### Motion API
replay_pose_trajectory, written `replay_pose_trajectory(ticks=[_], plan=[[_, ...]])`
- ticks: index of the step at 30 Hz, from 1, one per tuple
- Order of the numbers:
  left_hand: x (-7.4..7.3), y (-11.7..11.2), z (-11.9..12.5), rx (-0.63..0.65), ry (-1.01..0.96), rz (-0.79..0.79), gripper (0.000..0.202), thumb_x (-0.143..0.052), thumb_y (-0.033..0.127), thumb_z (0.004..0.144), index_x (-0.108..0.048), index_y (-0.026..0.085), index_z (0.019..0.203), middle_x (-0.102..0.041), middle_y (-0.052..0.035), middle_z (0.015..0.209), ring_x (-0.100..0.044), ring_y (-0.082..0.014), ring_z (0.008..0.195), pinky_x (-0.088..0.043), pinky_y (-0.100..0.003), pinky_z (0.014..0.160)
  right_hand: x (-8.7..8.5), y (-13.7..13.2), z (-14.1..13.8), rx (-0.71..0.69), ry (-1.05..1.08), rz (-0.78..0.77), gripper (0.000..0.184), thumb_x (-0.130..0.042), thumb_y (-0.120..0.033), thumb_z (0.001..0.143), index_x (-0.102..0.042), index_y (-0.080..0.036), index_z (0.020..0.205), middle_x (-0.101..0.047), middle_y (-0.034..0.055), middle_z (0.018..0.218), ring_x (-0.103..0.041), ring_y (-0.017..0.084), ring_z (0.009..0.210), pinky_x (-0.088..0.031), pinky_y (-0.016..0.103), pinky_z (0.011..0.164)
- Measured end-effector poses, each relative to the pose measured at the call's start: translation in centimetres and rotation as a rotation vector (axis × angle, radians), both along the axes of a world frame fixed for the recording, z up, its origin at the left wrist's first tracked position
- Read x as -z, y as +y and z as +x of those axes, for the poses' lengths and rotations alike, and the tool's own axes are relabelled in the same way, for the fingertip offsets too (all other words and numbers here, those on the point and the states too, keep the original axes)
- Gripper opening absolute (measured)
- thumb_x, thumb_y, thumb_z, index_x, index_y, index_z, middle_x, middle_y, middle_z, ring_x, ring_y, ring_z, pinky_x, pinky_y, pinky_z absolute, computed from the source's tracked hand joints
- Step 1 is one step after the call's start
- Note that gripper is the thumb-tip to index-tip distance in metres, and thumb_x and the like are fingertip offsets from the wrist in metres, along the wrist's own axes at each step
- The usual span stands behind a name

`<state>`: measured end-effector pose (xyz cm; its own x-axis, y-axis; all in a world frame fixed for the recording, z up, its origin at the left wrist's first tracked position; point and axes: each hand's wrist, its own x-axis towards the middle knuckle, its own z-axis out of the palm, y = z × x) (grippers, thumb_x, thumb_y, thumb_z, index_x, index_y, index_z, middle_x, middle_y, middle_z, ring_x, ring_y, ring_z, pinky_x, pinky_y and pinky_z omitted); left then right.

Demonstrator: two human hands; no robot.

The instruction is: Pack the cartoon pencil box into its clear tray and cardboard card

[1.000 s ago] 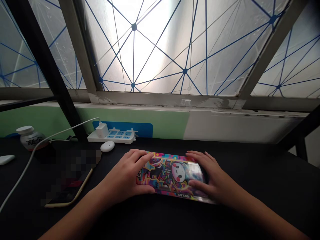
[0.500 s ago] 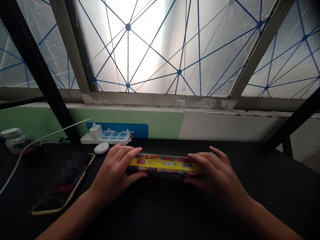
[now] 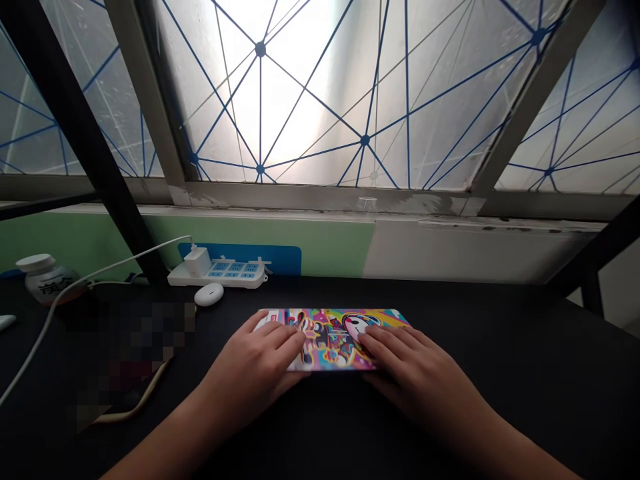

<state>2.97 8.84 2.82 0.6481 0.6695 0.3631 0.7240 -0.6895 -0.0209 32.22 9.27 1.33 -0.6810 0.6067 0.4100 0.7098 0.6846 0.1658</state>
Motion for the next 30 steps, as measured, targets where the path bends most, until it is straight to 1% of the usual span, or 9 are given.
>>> replay_pose_trajectory(ticks=[4,9,12,16,19,22,24,28,30], plan=[[-0.1,0.4,-0.4,-0.021,-0.062,-0.129,0.062,-0.076,0.054,0.081,-0.06,0.019,0.13,-0.065,-0.0132,0.132,-0.06,-0.0353,0.119,-0.047,-0.053,0.102,0.4,0.5,0.2,0.021,0.019,-0.082,0.037,-0.062,-0.03,0.091,-0.064,-0.021,0.127,-0.07,0.0131,0.126,-0.068,0.033,0.108,-0.057,0.05,0.09],[0.5,1.2,-1.2,-0.165,-0.098,-0.278,0.089,-0.057,0.074,0.084,-0.036,0.021,0.153,-0.034,-0.0151,0.161,-0.029,-0.0395,0.147,-0.024,-0.064,0.117,0.3,0.6,0.6,0.031,0.093,-0.268,0.049,-0.062,-0.048,0.093,-0.059,-0.023,0.135,-0.056,0.0138,0.145,-0.055,0.035,0.13,-0.051,0.053,0.102],[0.9,1.5,-1.5,-0.236,-0.098,-0.422,0.098,-0.05,0.08,0.084,-0.026,0.02,0.158,-0.022,-0.0135,0.165,-0.017,-0.038,0.152,-0.021,-0.061,0.12,0.0,0.8,0.7,0.022,0.054,-0.389,0.058,-0.059,-0.054,0.094,-0.054,-0.021,0.141,-0.045,0.0132,0.155,-0.043,0.033,0.141,-0.042,0.054,0.111],[0.9,1.8,-1.6,-0.27,-0.105,-0.485,0.102,-0.048,0.083,0.083,-0.025,0.018,0.159,-0.018,-0.0112,0.166,-0.013,-0.0357,0.153,-0.021,-0.054,0.122,-0.3,1.3,0.7,0.042,-0.002,-0.461,0.072,-0.055,-0.06,0.094,-0.039,-0.022,0.153,-0.037,0.0113,0.159,-0.033,0.033,0.147,-0.032,0.058,0.117],[0.8,1.8,-1.5,-0.283,-0.1,-0.495,0.103,-0.048,0.083,0.082,-0.025,0.018,0.159,-0.019,-0.0104,0.166,-0.014,-0.0355,0.153,-0.022,-0.054,0.122,-0.3,1.5,1.2,0.042,-0.025,-0.491,0.078,-0.055,-0.063,0.093,-0.028,-0.029,0.158,-0.035,0.0071,0.16,-0.03,0.033,0.148,-0.026,0.06,0.119],[0.7,1.9,-1.5,-0.284,-0.108,-0.493,0.103,-0.049,0.082,0.082,-0.025,0.019,0.159,-0.021,-0.0102,0.166,-0.015,-0.0357,0.152,-0.024,-0.054,0.121,-0.4,1.8,2.9,0.061,-0.027,-0.534,0.08,-0.057,-0.064,0.09,-0.024,-0.037,0.157,-0.035,0.0029,0.16,-0.031,0.034,0.147,-0.023,0.062,0.119],[0.7,1.9,-1.5,-0.284,-0.11,-0.494,0.103,-0.049,0.083,0.082,-0.024,0.019,0.159,-0.021,-0.01,0.166,-0.015,-0.0358,0.152,-0.024,-0.055,0.121,-0.8,2.2,4.7,0.093,-0.029,-0.57,0.079,-0.06,-0.065,0.088,-0.029,-0.039,0.156,-0.039,0.0017,0.158,-0.034,0.035,0.146,-0.026,0.061,0.119],[0.6,1.9,-1.5,-0.288,-0.09,-0.501,0.103,-0.046,0.085,0.081,-0.024,0.022,0.159,-0.019,-0.0087,0.166,-0.014,-0.035,0.153,-0.025,-0.056,0.12,-1.5,3.3,7.8,0.203,-0.015,-0.605,0.065,-0.062,-0.066,0.085,-0.053,-0.039,0.143,-0.055,0.0019,0.147,-0.049,0.039,0.135,-0.044,0.058,0.108],[0.4,1.8,-1.5,-0.285,-0.077,-0.497,0.101,-0.045,0.085,0.082,-0.026,0.023,0.159,-0.019,-0.0081,0.166,-0.013,-0.0347,0.153,-0.024,-0.057,0.12,-1.7,3.7,7.7,0.235,-0.007,-0.551,0.057,-0.059,-0.067,0.086,-0.063,-0.037,0.135,-0.063,0.0043,0.14,-0.055,0.04,0.13,-0.043,0.062,0.107]])
